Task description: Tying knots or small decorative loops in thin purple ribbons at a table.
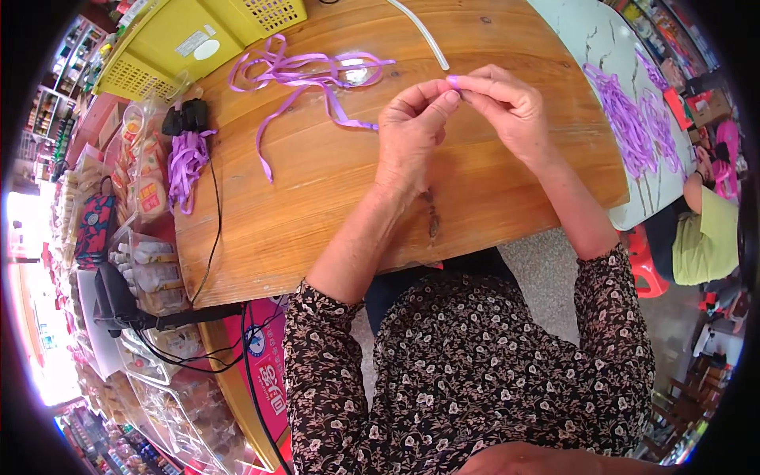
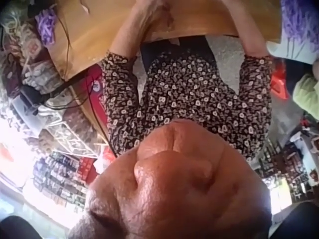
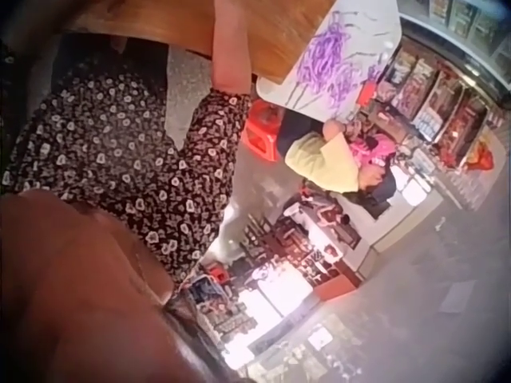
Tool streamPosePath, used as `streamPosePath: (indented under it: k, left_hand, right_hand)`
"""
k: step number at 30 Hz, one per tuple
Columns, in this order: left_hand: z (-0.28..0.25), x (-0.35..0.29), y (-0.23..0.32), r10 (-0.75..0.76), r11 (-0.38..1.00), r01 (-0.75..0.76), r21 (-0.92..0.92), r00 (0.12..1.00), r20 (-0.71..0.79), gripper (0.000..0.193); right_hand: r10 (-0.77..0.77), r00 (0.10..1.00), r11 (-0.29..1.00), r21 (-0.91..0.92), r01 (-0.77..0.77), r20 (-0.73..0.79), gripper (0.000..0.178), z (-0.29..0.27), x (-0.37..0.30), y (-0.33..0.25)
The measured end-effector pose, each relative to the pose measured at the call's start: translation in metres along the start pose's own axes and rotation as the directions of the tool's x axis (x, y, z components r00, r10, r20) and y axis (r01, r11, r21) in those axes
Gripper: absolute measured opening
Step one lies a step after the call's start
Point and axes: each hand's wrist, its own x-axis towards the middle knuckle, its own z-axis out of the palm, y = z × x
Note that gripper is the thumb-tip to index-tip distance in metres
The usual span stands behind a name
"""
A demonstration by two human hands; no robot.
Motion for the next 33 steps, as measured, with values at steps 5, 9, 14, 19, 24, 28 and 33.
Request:
streamPosePath:
  k: [5, 9, 14, 19, 24, 28, 33]
  left_hand:
    - [0.002, 0.003, -0.001, 0.017, 0.994, -0.008, 0.107, 0.997, -0.079, 0.012]
    - [-0.001, 0.005, -0.003, 0.07, 0.989, -0.059, 0.134, 0.994, -0.081, 0.011]
    - [-0.002, 0.005, -0.002, 0.085, 0.984, -0.069, 0.163, 0.992, -0.092, 0.007]
    - [0.001, 0.002, 0.008, 0.007, 0.987, 0.009, 0.16, 0.995, -0.101, 0.008]
    - [-0.003, 0.006, -0.001, 0.105, 0.95, -0.072, 0.304, 0.99, -0.094, 0.011]
    - [-0.007, 0.006, -0.003, 0.069, 0.942, -0.025, 0.334, 0.99, -0.121, 0.014]
    - [-0.009, 0.009, -0.001, -0.038, 0.941, 0.075, 0.331, 0.993, -0.116, 0.008]
  right_hand:
    - [-0.295, 0.955, 0.822, -0.502, 0.269, 0.028, 0.022, 0.005, 0.001, -0.001]
    - [-0.263, 0.964, 0.816, -0.526, 0.24, 0.031, 0.022, 0.011, 0.002, -0.005]
    - [0.277, 0.961, 0.96, 0.033, -0.277, 0.011, 0.02, 0.008, 0.007, -0.003]
    - [0.169, 0.981, 0.983, 0.048, -0.175, 0.098, 0.016, 0.004, 0.008, 0.003]
    - [-0.257, 0.951, 0.755, -0.579, 0.308, 0.17, 0.018, 0.003, 0.006, 0.005]
    - [-0.452, 0.856, 0.551, -0.676, 0.489, 0.251, 0.026, 0.002, 0.005, 0.011]
    - [-0.526, 0.783, 0.494, -0.63, 0.599, 0.333, 0.031, -0.01, 0.008, 0.014]
